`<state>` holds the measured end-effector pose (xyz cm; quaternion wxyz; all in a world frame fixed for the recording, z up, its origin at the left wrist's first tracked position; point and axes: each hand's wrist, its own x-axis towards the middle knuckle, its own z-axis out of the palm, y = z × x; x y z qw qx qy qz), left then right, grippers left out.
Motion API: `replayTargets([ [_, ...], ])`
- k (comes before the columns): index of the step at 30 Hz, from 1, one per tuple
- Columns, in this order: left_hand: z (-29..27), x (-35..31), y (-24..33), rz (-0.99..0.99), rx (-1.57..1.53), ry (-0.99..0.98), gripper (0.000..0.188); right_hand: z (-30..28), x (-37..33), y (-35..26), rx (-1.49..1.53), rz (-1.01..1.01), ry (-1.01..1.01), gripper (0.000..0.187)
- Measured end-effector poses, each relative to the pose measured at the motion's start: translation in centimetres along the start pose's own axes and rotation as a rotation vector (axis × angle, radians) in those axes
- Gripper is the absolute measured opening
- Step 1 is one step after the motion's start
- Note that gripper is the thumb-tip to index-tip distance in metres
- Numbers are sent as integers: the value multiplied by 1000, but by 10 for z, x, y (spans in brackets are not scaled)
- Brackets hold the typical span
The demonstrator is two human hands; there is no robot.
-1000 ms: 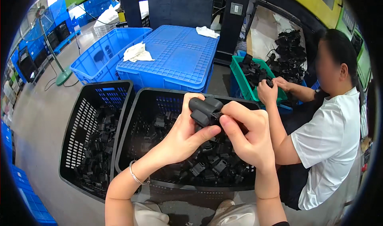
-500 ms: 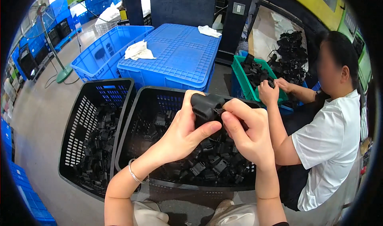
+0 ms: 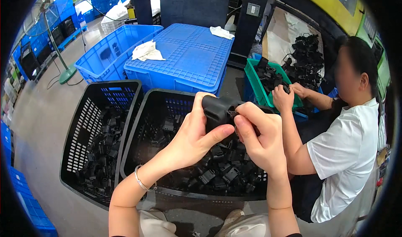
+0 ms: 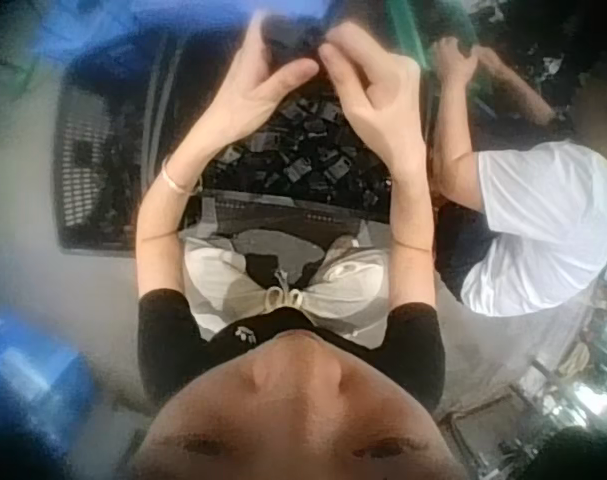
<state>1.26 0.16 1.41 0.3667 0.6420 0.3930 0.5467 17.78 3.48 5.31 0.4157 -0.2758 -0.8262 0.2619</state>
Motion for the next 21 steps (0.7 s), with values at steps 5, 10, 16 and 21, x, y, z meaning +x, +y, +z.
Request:
replayTargets([
  [5,0,2,-5,-16,9,-27,53,-7,2,8,-40,-40,-70,10],
  [10,2,3,-6,-45,-43,24,53,-10,3,16,158,37,-177,10],
  [16,-4,8,-5,199,459,15,49,-19,0,9,315,157,-215,14],
  [21,-5,8,1,309,458,-113,41,-15,2,8,117,40,-250,11],
])
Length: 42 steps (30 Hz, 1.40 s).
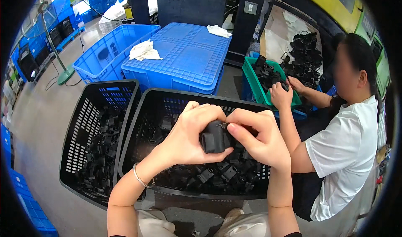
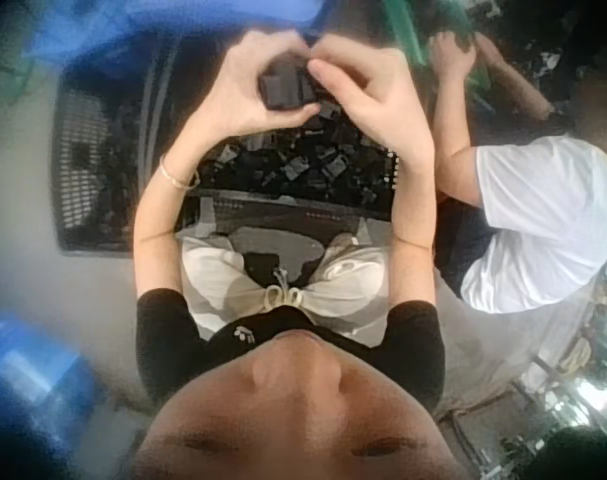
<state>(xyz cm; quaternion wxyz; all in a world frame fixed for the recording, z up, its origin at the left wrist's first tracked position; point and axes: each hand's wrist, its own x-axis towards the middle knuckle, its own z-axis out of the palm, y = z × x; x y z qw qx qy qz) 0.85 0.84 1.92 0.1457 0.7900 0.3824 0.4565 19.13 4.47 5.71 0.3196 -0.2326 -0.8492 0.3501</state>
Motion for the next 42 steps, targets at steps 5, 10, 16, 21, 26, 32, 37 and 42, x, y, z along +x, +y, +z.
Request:
replayTargets([
  [5,-7,0,2,10,36,-48,45,1,-1,0,-22,-21,2,9],
  [10,-9,-1,0,26,42,-42,49,5,-1,-3,-15,24,7,8],
  [16,-8,-3,1,9,29,-59,48,4,-2,-1,-54,-66,-15,7],
  [21,-9,-4,-7,10,3,-162,48,4,-3,0,-66,-101,-79,8],
  [26,-4,-4,-17,-15,9,-133,49,2,3,15,192,137,-79,15],
  [32,41,-42,-96,-501,389,-728,67,21,16,34,349,334,-52,19],
  [37,32,-71,-129,-606,325,-654,79,34,17,42,228,329,-169,20],
  [42,-112,-96,-140,-763,515,30,39,33,18,46,176,358,-156,23],
])
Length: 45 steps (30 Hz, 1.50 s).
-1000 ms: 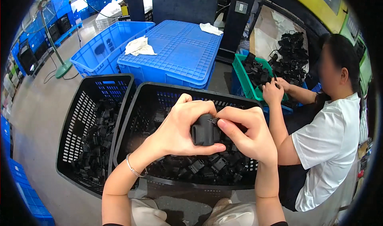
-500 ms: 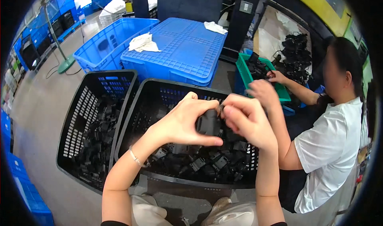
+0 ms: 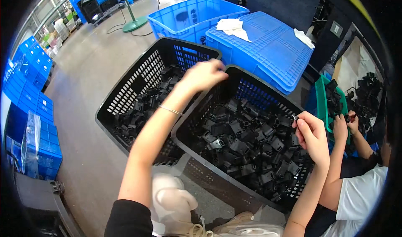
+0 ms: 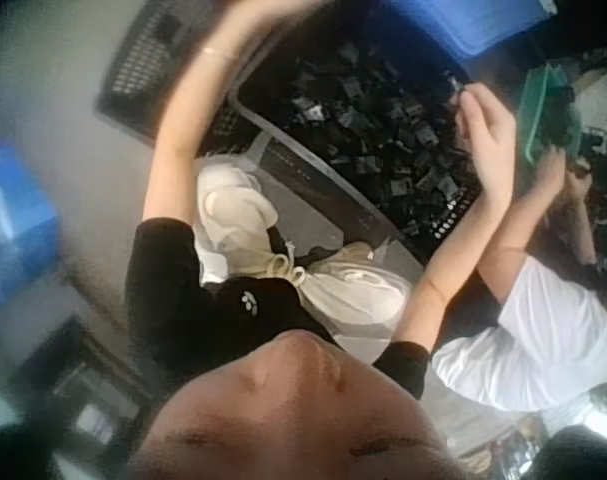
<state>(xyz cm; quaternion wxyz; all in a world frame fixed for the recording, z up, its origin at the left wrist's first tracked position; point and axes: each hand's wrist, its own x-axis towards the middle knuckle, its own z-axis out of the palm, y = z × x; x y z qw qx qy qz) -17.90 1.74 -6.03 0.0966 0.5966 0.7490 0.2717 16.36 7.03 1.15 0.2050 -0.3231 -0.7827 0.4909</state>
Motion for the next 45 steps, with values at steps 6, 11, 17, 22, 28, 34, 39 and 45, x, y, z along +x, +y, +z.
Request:
replayTargets([
  [6,-1,-134,-265,-770,575,-114,34,10,14,12,-74,-25,-66,22],
  [11,59,-200,-321,-641,754,-181,23,9,15,8,-153,6,-113,20],
  [17,79,-198,-359,-744,1162,-311,25,14,17,5,-223,-113,-127,20],
  [22,50,-178,-317,-512,1081,155,24,-5,3,-3,-109,-78,-41,22],
  [28,-39,-31,-156,-382,-1021,671,48,-8,2,-3,193,-135,80,22],
  [34,-39,39,92,212,-1987,-56,51,-6,3,-8,467,-266,232,25],
  [39,9,7,187,53,-1989,-230,38,-10,-15,-16,556,-315,334,22],
  [45,25,-31,201,648,-718,193,34,-18,-39,-28,-101,-373,383,14],
])
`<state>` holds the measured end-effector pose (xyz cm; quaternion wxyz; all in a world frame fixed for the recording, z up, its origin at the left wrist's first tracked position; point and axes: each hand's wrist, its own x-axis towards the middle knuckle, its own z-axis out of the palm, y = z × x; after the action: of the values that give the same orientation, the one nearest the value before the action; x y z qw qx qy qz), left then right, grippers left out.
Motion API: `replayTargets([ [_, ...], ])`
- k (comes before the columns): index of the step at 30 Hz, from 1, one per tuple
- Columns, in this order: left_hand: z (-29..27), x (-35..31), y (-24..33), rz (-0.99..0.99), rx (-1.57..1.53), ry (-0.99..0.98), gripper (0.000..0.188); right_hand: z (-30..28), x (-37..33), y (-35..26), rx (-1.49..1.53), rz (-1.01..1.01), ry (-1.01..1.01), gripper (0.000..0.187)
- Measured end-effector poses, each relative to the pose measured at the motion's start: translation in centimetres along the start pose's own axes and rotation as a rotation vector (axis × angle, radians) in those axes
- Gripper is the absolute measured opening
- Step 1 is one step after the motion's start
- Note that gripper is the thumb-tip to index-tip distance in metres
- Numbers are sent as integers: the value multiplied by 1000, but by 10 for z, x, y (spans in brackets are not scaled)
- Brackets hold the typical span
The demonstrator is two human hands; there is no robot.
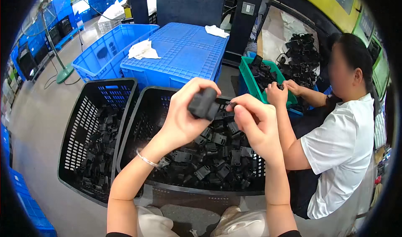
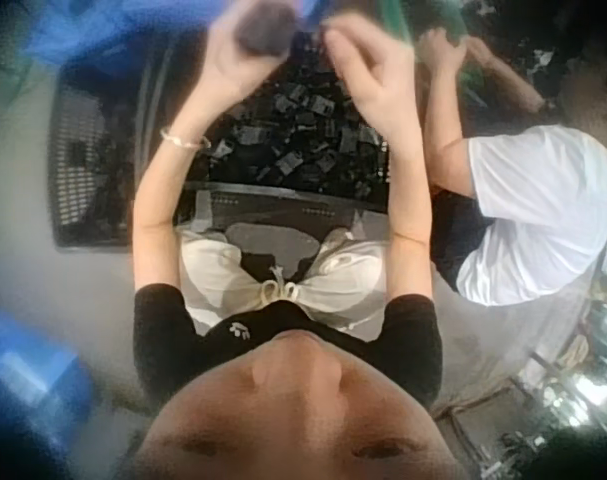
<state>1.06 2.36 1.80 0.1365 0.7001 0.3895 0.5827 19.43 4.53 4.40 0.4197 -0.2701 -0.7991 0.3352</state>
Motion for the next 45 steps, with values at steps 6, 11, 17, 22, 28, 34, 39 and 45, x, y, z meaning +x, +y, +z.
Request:
replayTargets([
  [6,7,-4,4,143,11,21,36,5,-1,-18,-105,-86,12,9],
  [11,3,-8,12,100,32,19,37,10,-2,-19,-108,-122,24,9],
  [17,-2,-7,13,142,66,14,37,11,-1,-21,-26,-15,-27,9],
  [22,-3,-9,13,111,51,10,37,16,-1,-22,-40,-6,-5,11],
  [28,-4,-9,18,73,72,2,35,18,-2,-19,-137,-126,44,12],
  [34,-6,-13,11,59,144,-20,34,19,-1,-17,-186,-133,-17,12],
  [39,-6,-13,9,8,-3,-69,34,14,0,-16,-84,-94,-73,11],
  [45,-6,-13,9,44,-2,-65,37,15,-1,-17,44,54,-87,10],
])
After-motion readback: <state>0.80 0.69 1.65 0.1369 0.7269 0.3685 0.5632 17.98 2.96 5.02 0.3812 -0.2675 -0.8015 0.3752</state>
